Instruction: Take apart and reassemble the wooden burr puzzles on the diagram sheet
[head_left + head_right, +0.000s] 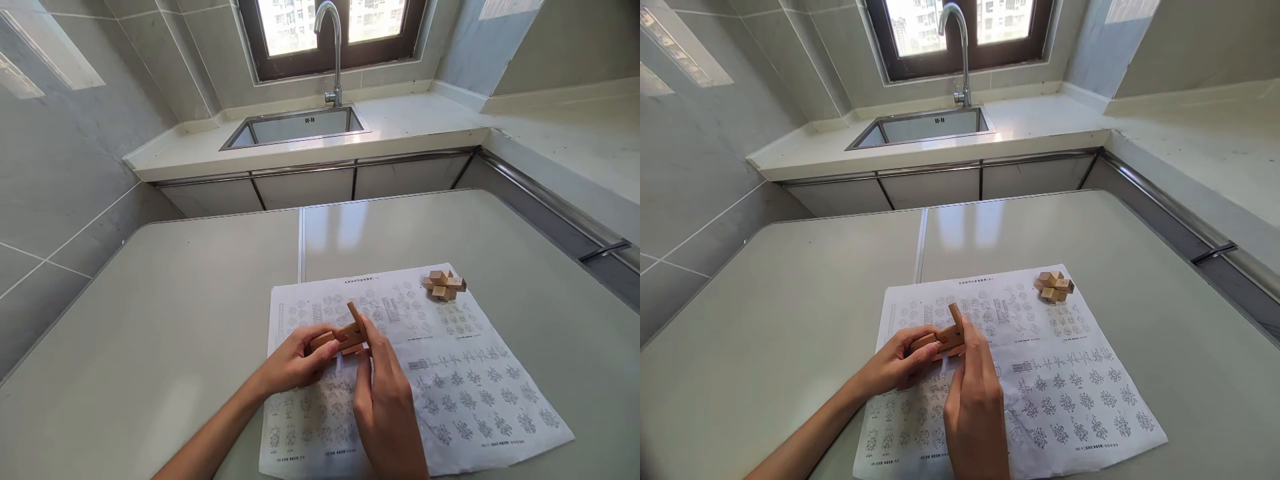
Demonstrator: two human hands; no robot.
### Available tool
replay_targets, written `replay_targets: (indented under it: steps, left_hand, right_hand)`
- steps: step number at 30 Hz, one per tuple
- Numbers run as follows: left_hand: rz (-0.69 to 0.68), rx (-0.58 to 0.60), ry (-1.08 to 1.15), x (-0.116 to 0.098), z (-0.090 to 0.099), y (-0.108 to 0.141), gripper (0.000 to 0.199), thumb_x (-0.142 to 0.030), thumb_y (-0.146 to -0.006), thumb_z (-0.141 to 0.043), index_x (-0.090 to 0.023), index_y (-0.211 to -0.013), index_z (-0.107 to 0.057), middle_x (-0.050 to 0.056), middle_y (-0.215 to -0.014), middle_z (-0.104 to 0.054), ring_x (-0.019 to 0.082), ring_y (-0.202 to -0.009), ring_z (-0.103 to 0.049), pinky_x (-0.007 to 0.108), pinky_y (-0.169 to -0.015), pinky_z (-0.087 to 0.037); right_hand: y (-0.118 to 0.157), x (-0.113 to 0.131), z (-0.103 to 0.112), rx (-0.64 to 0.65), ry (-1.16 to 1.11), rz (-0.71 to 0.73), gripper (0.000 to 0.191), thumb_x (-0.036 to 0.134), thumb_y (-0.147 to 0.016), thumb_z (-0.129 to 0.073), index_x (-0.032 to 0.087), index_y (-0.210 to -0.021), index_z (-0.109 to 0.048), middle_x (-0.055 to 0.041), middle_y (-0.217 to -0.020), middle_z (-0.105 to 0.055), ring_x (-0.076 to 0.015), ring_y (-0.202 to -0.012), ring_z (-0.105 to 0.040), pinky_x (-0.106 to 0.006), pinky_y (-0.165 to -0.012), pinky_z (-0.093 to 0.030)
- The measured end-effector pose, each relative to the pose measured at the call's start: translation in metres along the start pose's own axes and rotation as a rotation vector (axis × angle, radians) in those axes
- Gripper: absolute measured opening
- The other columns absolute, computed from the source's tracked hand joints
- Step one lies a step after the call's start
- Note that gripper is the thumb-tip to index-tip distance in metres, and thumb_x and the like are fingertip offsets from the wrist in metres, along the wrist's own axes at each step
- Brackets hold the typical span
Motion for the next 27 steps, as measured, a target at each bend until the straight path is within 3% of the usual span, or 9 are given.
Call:
replay_targets:
  steps: [14,22,27]
  left_hand:
    - [0.000,0.017,-0.023,0.0026,0.0004,0.0011,0.040,-0.057,-0.102,-0.059,-0.017,-0.094,-0.056,-0.008,-0.066,-0.037,0.007,-0.051,-0.031,0.022,-0.046,-0.024]
    - [0.014,0.012,-0.017,0.0004,-0.0014,0.0016,0.046,-0.060,-0.100,-0.060,-0.015,-0.100,-0.062,-0.008,-0.065,-0.038,0.006,-0.048,-0.030,0.022,-0.044,-0.022]
    - [0.005,0.030,-0.028,-0.0014,-0.0032,0.0012,0.048,-0.061,-0.103,-0.054,-0.013,-0.102,-0.064,-0.008,-0.057,-0.042,0.007,-0.044,-0.035,0.022,-0.043,-0.027]
  right_hand:
    - [0.0054,0.0029,-0.0069,-0.010,0.008,-0.071,0.057,0.020,-0.107,-0.038,0.028,-0.163,-0.042,-0.0105,-0.156,-0.059,-0.0283,-0.139,-0.062,-0.044,-0.104,-0.061]
    - [-0.0003,0.0038,0.0011,0.043,-0.064,-0.037,0.051,0.021,-0.111,-0.038,0.031,-0.160,-0.048,-0.0056,-0.152,-0.064,-0.0231,-0.135,-0.066,-0.040,-0.106,-0.061]
    - [-0.0027,-0.0009,0.0014,-0.049,-0.049,-0.040,0.047,0.024,-0.111,-0.038,0.025,-0.154,-0.055,-0.0095,-0.142,-0.071,-0.0251,-0.127,-0.070,-0.042,-0.099,-0.064]
Point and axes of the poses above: each hand's wrist, its own y-axis away from the middle knuckle, its own z-axis out of the back of the hand, x = y × z, the point moved 1 cm from there along -y, towards the middle knuckle
